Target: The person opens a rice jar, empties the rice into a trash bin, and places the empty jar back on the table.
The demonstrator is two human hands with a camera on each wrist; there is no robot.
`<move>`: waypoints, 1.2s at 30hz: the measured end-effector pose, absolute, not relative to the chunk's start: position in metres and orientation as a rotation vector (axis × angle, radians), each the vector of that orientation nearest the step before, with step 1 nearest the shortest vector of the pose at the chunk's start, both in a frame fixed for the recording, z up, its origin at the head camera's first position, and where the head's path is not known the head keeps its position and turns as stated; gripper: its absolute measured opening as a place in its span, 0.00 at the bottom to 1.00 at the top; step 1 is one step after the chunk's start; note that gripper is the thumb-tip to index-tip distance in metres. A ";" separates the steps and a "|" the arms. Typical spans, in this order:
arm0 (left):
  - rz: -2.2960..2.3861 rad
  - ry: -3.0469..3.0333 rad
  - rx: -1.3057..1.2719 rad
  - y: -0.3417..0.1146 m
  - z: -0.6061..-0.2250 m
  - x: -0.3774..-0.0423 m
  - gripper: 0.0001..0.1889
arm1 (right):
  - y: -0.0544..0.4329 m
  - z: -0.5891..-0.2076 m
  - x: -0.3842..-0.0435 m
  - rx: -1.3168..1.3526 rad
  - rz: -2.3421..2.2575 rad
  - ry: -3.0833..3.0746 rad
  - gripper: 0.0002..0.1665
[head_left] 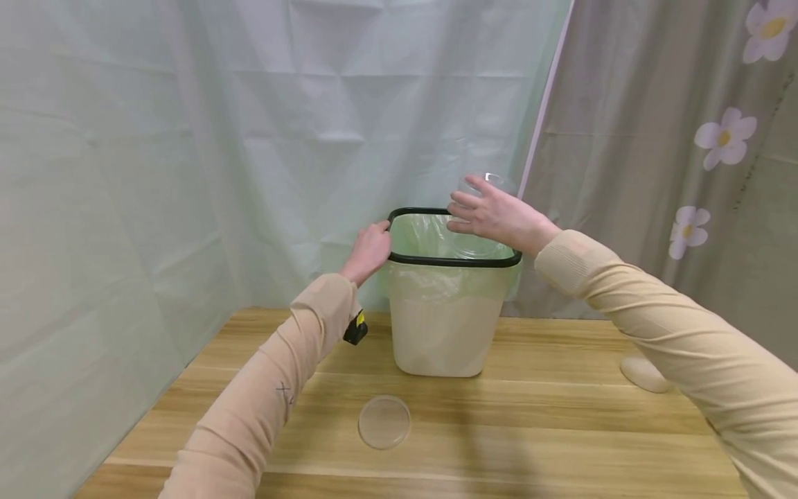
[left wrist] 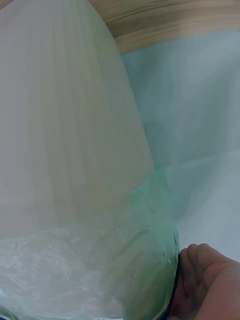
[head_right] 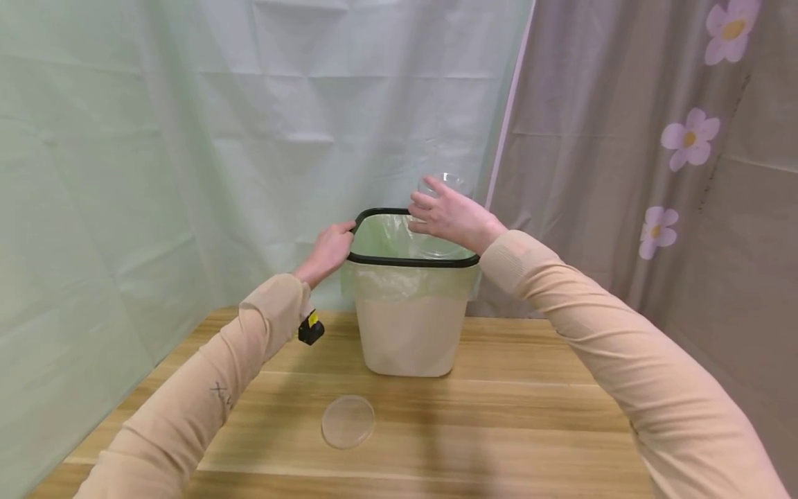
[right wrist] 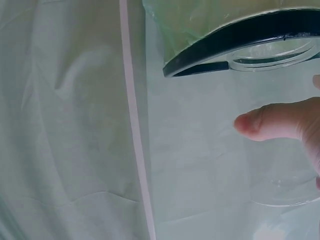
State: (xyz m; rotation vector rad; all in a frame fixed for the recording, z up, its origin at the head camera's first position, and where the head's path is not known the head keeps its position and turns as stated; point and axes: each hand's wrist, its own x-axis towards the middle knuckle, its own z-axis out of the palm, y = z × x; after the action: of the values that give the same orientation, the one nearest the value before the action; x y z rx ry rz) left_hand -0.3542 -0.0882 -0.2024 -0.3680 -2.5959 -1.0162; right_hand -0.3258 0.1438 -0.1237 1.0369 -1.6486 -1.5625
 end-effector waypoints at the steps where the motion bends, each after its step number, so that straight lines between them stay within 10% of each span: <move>1: -1.019 -2.596 -0.370 -0.088 -0.203 -0.354 0.23 | 0.144 -0.124 -0.326 1.046 -1.546 -1.658 0.50; 36: -1.046 -2.599 -0.389 -0.093 -0.204 -0.353 0.23 | 0.169 -0.129 -0.329 1.093 -0.425 -2.160 0.47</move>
State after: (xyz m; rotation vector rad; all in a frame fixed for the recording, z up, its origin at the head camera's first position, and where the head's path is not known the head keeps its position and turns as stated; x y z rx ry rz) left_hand -0.3526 -0.0928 -0.2036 -0.3891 -2.5987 -1.0456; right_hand -0.3288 0.1691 -0.1289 1.0930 -2.1601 -0.4249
